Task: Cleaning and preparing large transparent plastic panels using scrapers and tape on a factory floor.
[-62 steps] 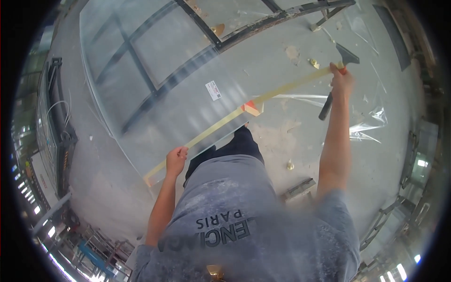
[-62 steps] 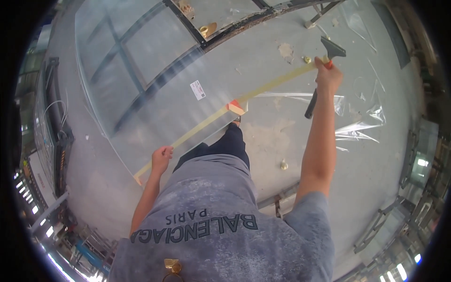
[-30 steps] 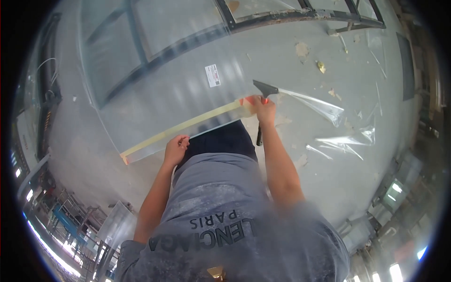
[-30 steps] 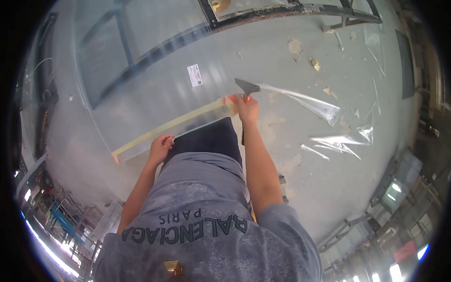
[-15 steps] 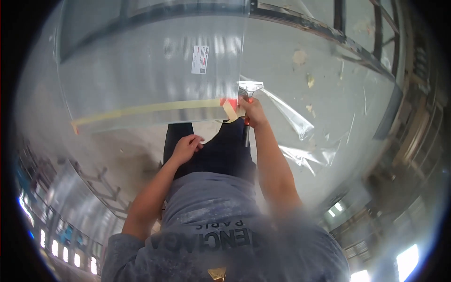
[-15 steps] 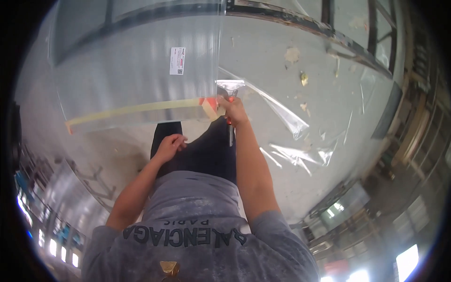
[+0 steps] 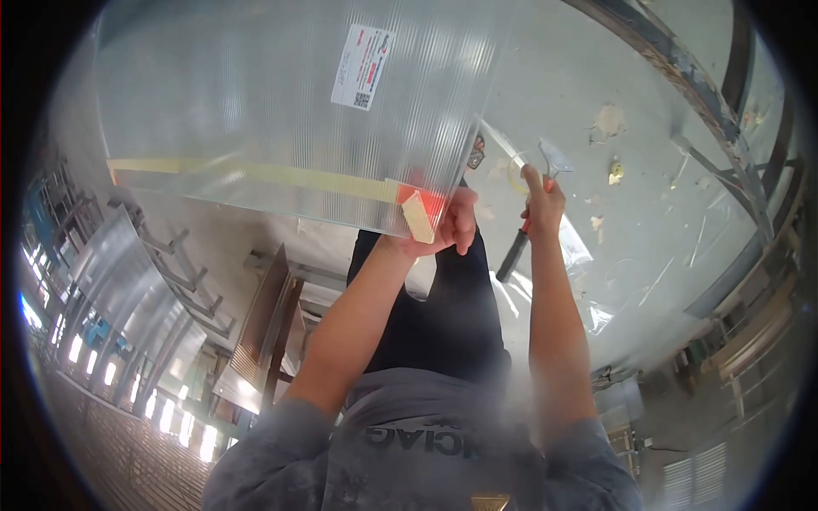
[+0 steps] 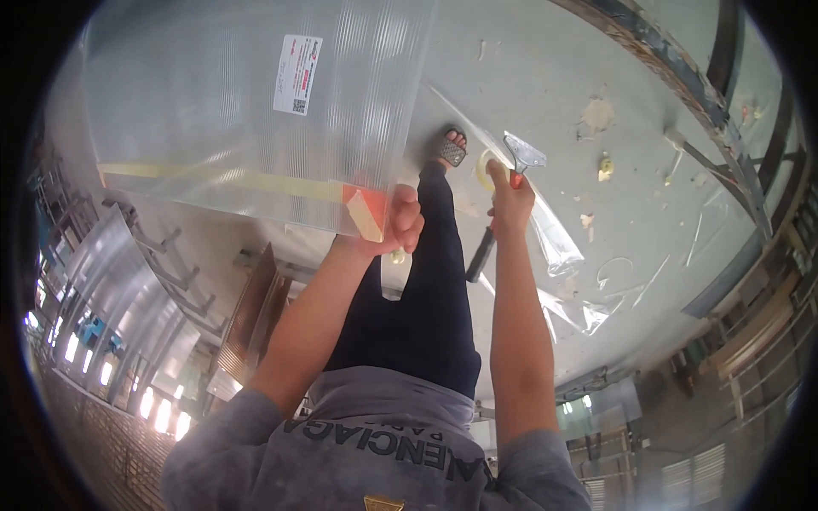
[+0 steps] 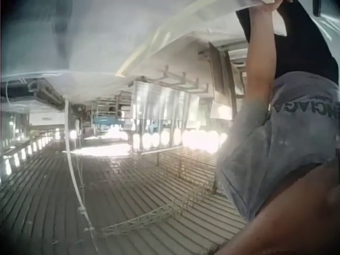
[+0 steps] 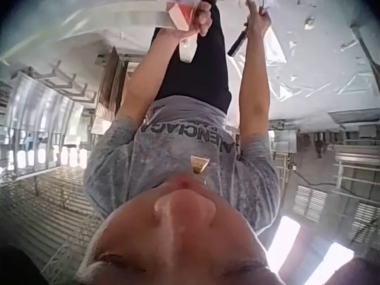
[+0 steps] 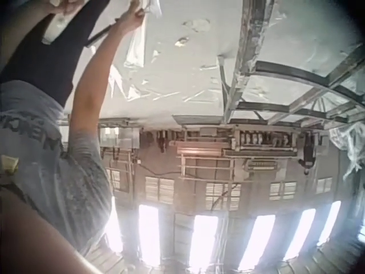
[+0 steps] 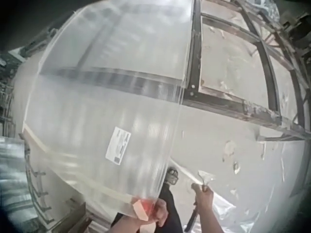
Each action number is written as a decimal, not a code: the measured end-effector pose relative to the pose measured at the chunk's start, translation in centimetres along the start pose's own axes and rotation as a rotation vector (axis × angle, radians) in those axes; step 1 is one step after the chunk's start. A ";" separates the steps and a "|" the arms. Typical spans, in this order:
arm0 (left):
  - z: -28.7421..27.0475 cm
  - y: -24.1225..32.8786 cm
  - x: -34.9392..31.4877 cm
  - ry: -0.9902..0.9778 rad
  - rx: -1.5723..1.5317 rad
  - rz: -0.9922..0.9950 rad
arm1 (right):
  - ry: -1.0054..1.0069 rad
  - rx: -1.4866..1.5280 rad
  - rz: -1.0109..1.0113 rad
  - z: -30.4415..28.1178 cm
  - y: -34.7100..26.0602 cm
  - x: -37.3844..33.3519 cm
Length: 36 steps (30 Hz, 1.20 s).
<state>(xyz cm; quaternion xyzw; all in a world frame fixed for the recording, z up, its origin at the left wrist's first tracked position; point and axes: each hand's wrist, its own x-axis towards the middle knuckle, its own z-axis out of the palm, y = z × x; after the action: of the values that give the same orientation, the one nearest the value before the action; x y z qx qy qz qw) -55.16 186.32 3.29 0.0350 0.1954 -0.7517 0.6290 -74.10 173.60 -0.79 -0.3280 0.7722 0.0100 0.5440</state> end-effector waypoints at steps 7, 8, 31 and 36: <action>-2.5 0.1 1.9 -0.292 -0.179 0.123 | -0.116 -0.193 -0.089 -3.4 3.3 -1.3; -2.2 0.3 1.8 -0.291 -0.184 0.130 | -0.138 -0.295 -0.051 -3.6 3.3 -1.8; 13.2 13.3 -10.8 1.047 2.125 1.117 | -0.039 -0.078 -0.256 -2.0 -0.1 -12.2; 15.4 17.3 -7.2 0.961 2.065 1.132 | -0.191 0.215 0.102 -1.2 1.3 -13.1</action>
<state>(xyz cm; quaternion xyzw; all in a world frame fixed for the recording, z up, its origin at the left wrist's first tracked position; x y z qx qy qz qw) -34.13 185.55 15.27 0.8528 -0.3136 -0.0930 0.4072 -73.28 180.67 10.32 -0.2259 0.7293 -0.0141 0.6457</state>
